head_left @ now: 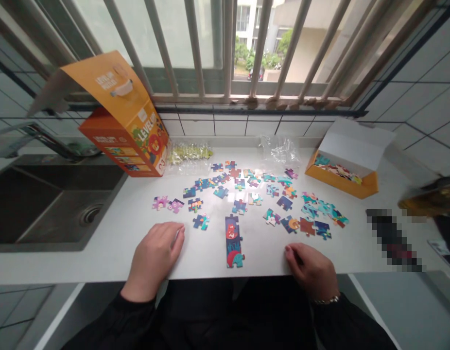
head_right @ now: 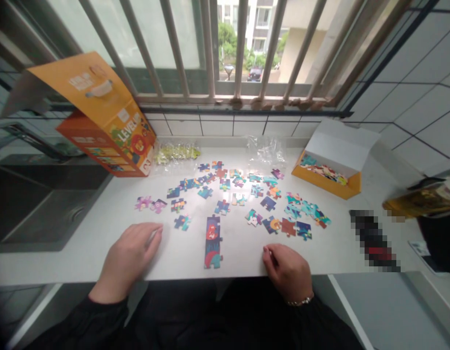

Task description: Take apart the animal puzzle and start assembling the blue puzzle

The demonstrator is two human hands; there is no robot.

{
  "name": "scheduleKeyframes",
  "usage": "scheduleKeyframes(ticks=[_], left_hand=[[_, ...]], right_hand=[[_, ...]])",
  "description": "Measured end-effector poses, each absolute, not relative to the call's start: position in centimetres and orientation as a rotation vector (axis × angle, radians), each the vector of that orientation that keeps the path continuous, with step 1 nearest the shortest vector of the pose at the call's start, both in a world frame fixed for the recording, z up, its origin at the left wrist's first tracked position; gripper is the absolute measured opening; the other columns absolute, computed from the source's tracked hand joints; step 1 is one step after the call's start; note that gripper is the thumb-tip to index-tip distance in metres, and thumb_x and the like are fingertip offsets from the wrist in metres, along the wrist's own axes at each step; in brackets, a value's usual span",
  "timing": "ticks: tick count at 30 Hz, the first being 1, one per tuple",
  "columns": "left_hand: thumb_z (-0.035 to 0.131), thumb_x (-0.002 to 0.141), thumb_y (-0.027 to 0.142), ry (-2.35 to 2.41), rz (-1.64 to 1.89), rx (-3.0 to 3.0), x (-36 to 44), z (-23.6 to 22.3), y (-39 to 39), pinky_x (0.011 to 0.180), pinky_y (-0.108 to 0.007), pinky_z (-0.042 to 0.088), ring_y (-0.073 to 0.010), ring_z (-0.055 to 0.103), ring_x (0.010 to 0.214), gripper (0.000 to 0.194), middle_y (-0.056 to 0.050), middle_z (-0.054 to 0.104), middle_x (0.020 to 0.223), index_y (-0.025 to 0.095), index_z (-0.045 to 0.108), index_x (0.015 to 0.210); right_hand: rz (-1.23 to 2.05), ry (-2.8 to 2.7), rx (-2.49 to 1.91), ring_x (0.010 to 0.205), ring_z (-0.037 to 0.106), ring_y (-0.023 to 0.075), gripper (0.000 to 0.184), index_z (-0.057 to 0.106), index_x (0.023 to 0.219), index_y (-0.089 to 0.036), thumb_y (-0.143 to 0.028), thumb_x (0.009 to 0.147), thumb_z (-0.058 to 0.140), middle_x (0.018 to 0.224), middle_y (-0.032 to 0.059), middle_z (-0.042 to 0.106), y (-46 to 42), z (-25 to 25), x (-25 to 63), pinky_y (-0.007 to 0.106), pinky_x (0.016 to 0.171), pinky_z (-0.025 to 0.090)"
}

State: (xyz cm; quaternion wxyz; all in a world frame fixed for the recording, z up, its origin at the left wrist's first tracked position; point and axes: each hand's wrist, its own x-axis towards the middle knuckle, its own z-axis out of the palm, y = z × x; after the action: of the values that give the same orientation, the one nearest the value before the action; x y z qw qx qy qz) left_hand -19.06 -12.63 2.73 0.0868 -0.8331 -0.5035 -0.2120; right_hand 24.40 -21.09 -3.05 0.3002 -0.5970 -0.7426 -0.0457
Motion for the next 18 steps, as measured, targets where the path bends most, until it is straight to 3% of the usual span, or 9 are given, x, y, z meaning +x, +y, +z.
scheduleKeyframes(ticks=[5,9,18], left_hand=[[0.051,0.112,0.035,-1.643,-0.644,-2.461,-19.7,0.4,-9.8,0.118,-0.058,0.053,-0.0365,0.068,0.132,0.036,-0.022,0.074,0.141,0.011,0.071,0.132],[0.050,0.112,0.036,-1.691,-0.632,-2.524,-18.9,-0.7,-9.2,0.119,-0.055,0.053,-0.0349,0.065,0.138,0.036,-0.019,0.070,0.149,0.015,0.071,0.133],[0.053,0.110,0.033,-1.699,-0.665,-2.545,-18.2,0.5,-9.8,0.099,-0.050,0.058,-0.0322,0.070,0.110,0.030,-0.015,0.076,0.118,0.017,0.077,0.118]], right_hand=[[-0.129,-1.946,-1.665,0.066,0.068,0.0173,0.029,0.073,0.094,-0.020,-0.035,0.112,0.056,0.079,0.0031,0.075,-21.2,-3.0,23.8,0.032,0.067,0.045],[-0.125,-1.942,-1.662,0.067,0.067,0.0179,0.027,0.073,0.092,-0.020,-0.032,0.110,0.058,0.079,0.0034,0.074,-21.2,-2.9,23.8,0.032,0.068,0.045],[-0.147,-1.915,-1.690,0.067,0.066,0.0179,0.028,0.072,0.092,-0.022,-0.033,0.112,0.055,0.079,0.0030,0.074,-21.3,-3.0,23.7,0.033,0.068,0.045]])
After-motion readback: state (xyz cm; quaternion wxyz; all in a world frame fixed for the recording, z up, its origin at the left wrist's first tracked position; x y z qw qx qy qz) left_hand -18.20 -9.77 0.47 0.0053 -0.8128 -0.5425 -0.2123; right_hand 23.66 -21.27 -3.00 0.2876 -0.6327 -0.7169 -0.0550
